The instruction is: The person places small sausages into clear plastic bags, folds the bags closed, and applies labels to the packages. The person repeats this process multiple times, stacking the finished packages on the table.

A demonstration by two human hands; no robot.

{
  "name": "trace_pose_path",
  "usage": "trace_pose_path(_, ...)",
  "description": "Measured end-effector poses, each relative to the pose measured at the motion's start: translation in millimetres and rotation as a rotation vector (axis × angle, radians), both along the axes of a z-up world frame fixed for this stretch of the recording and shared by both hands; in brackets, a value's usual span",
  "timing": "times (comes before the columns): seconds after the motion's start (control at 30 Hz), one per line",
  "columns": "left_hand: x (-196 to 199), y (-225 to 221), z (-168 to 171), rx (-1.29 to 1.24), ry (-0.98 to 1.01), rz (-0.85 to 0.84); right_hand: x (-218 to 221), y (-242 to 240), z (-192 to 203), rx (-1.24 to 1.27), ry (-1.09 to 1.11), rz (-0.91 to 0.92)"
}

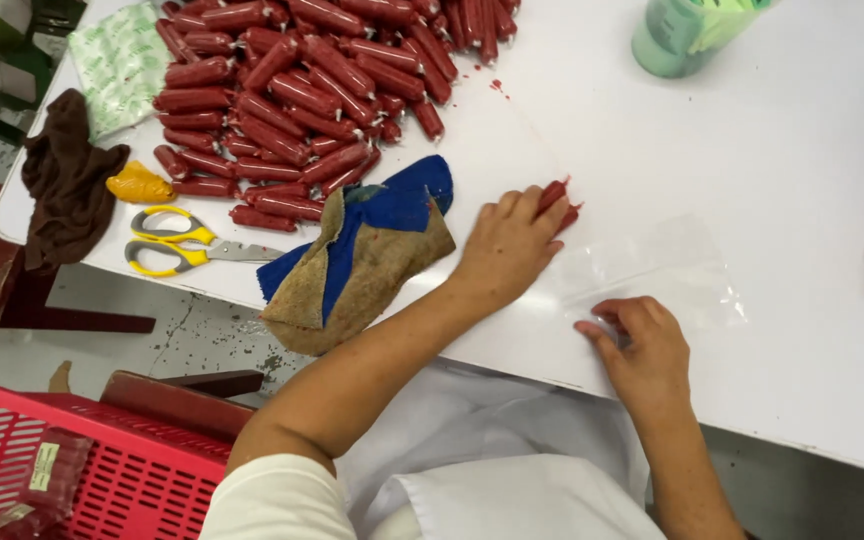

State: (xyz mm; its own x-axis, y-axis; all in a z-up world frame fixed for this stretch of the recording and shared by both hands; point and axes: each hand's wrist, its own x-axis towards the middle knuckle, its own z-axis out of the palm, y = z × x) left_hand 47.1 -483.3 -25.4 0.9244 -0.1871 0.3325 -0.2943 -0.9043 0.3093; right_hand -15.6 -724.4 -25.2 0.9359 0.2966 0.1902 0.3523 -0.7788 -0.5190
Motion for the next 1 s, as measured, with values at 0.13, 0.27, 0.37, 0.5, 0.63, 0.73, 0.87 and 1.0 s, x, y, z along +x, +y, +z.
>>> trace_pose_path(0.13,8.5,37.0,5.2,-0.729,0.359,0.081,-8.2,2.4,2.1,0.096,-0.049,-0.044)
trace_pose_path(0.27,18.2,67.0,1.5,-0.521,0.337,0.008,-12.8,12.6,29.9,0.159,0.017,-0.059)
trace_pose_path(0.37,19.3,62.8,12.8,-0.676,0.423,0.016,-13.4,13.2,29.0,0.125,0.006,-0.045)
trace_pose_path(0.5,28.1,65.3,2.8,-0.768,0.435,0.098,-14.4,12.1,23.9,0.074,0.030,-0.065)
trace_pose_path(0.63,24.7,66.7,11.0,-0.657,0.334,0.205,-13.4,6.3,17.1,-0.038,-0.013,0.031)
trace_pose_path(0.73,2.7,44.7,61.1,-0.377,0.404,0.074,-16.1,14.0,34.1,-0.063,-0.050,0.058)
trace_pose_path(0.87,-11.3,15.3,62.3,-0.006,0.314,-0.034,-11.5,9.2,23.3,0.012,-0.173,0.062)
trace_pose_path(1.0,0.7,23.3,70.2,-0.201,0.378,0.092,-12.5,-12.8,49.5,-0.044,-0.448,0.047)
